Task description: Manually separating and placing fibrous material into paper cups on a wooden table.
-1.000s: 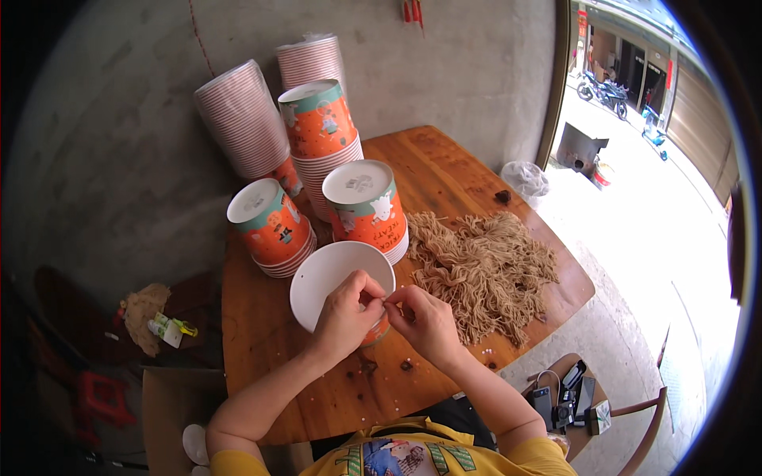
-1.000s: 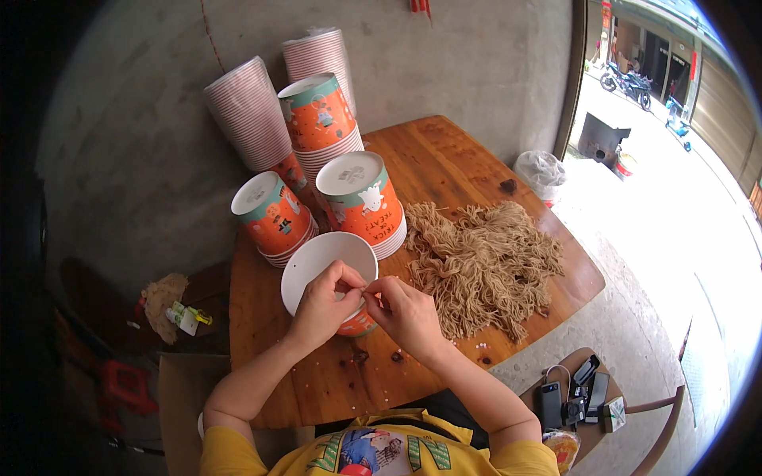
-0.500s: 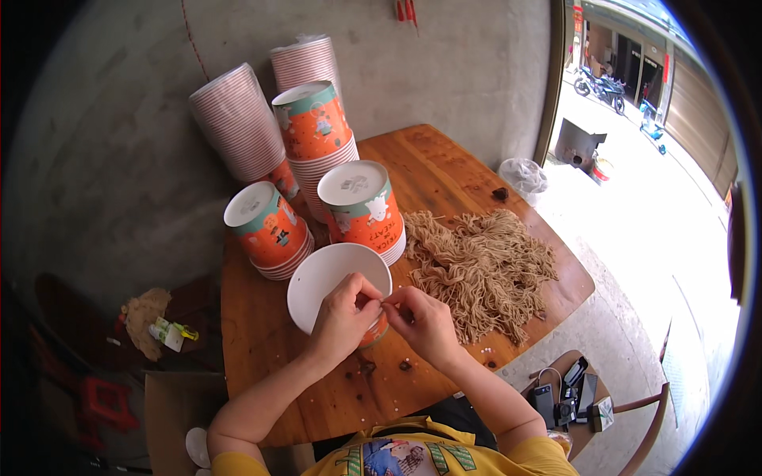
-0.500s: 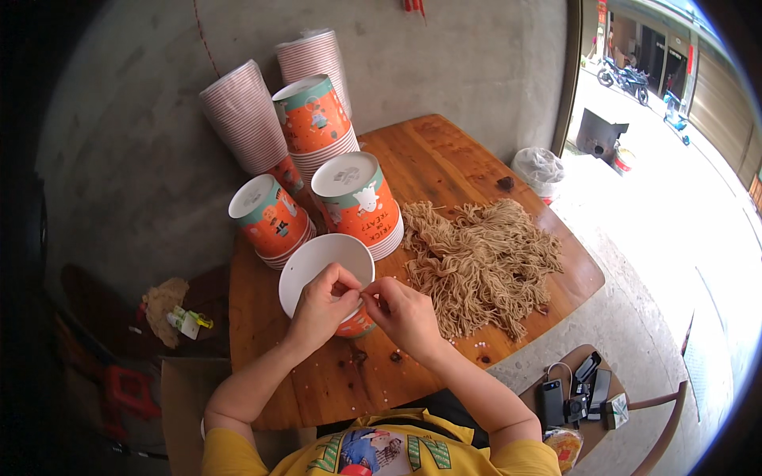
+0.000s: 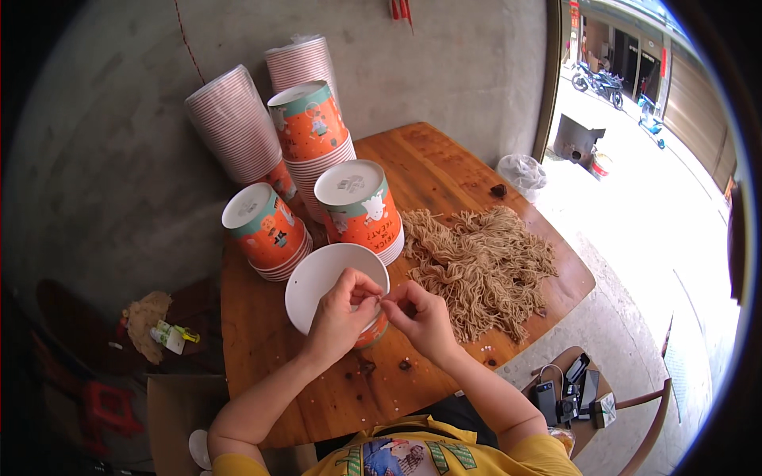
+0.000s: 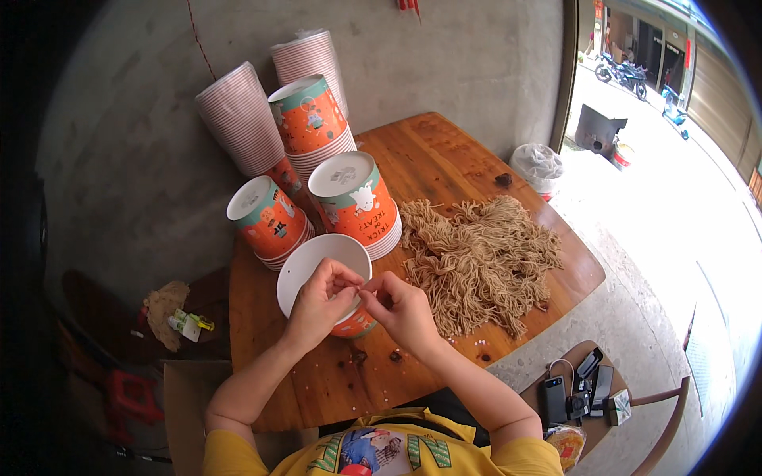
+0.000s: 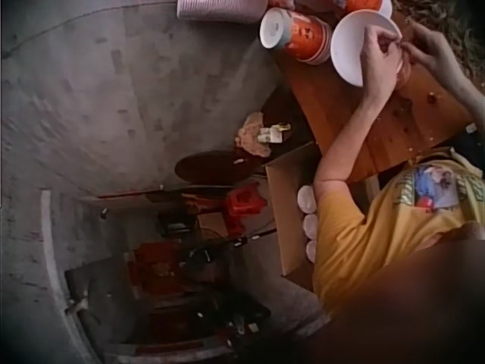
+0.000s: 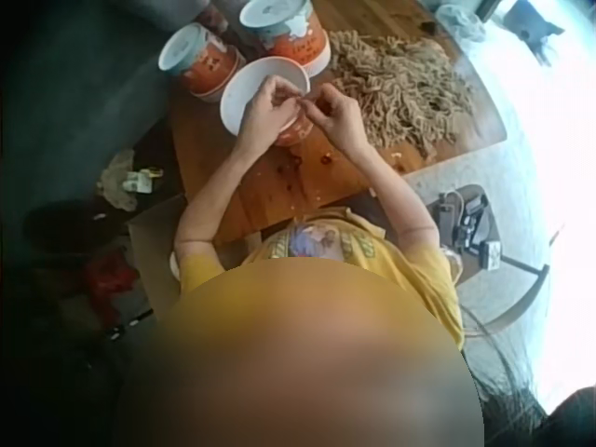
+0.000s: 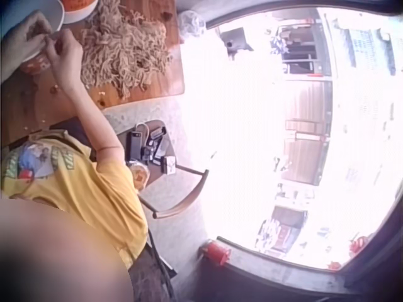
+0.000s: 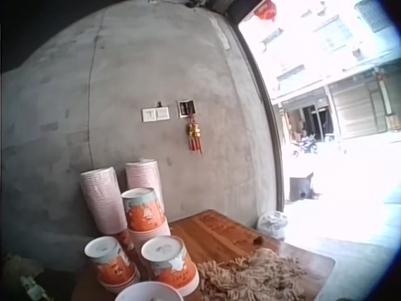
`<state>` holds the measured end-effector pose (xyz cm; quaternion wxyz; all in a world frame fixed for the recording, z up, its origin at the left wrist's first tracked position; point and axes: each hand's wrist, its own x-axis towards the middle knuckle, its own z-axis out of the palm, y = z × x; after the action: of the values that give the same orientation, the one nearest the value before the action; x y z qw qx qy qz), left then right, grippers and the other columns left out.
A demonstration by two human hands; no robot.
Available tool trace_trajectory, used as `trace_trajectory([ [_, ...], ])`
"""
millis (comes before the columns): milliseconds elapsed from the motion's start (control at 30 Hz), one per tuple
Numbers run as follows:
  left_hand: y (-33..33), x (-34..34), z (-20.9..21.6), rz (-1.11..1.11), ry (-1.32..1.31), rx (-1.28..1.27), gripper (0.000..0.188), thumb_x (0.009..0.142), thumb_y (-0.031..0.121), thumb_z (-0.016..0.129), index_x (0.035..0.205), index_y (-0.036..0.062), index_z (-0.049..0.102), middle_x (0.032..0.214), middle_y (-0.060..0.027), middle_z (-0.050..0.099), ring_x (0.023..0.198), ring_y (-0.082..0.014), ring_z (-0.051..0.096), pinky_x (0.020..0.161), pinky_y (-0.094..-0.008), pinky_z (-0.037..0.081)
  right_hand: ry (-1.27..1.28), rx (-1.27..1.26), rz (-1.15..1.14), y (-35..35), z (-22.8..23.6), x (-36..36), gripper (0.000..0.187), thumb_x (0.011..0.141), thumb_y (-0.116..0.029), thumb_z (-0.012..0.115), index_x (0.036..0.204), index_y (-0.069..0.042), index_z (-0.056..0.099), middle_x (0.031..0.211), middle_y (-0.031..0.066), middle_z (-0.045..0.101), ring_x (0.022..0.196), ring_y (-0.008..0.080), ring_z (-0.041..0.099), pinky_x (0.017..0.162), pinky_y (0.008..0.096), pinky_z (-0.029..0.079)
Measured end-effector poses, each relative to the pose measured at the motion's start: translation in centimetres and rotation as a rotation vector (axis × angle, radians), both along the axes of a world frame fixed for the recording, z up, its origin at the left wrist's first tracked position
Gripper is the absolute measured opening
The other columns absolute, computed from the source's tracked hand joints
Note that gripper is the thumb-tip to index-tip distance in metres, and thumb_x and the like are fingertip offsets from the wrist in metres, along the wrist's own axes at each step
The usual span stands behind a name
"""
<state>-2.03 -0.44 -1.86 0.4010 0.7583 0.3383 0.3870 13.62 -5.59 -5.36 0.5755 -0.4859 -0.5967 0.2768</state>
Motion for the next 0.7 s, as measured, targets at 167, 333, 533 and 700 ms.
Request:
trace_trajectory([
  [167,-0.7,-0.5,1.7,0.068,0.22,0.216,0.022,0.085,-0.007,0.056,0.105,0.0026,0.058,0.099,-0.0058,0.056,0.086,-0.0142,0.059,0.076,-0.0268,0.049,0.235,-0.127,0.098,0.6,-0.6,0.3,0.012,0.091,-0.013,0.066,0.09,-0.003,0.059,0.071,-0.0031,0.06,0.064,0.0028,0.054,0.059,0.0193,0.044],
  [333,-1.6,-0.4,1.9,0.083,0.232,0.204,0.022,0.084,-0.003,0.059,0.105,0.0019,0.058,0.093,-0.0111,0.056,0.081,-0.0238,0.061,0.073,-0.0342,0.051,0.172,-0.115,0.036,0.5,-0.2,0.0,0.012,0.089,-0.01,0.066,0.089,0.0,0.06,0.062,-0.0004,0.057,0.056,0.0036,0.046,0.052,0.0225,0.041],
  [533,-1.2,-0.4,1.1,0.041,0.252,0.216,0.018,0.088,-0.001,0.059,0.106,0.0005,0.058,0.095,-0.0095,0.06,0.082,-0.018,0.062,0.072,-0.0303,0.051,0.06,-0.081,0.004,0.2,0.0,-0.1,0.011,0.088,-0.01,0.067,0.09,-0.001,0.061,0.061,0.0028,0.055,0.055,0.0056,0.047,0.052,0.0241,0.042],
  [700,-0.9,-0.3,1.1,0.054,0.251,0.208,0.011,0.089,0.001,0.058,0.1,-0.0004,0.057,0.093,-0.0096,0.062,0.079,-0.0189,0.063,0.072,-0.0308,0.051,0.045,-0.067,-0.004,0.1,0.5,-0.2,0.01,0.088,-0.009,0.068,0.087,-0.002,0.061,0.063,-0.0046,0.053,0.057,0.0016,0.044,0.051,0.0202,0.038],
])
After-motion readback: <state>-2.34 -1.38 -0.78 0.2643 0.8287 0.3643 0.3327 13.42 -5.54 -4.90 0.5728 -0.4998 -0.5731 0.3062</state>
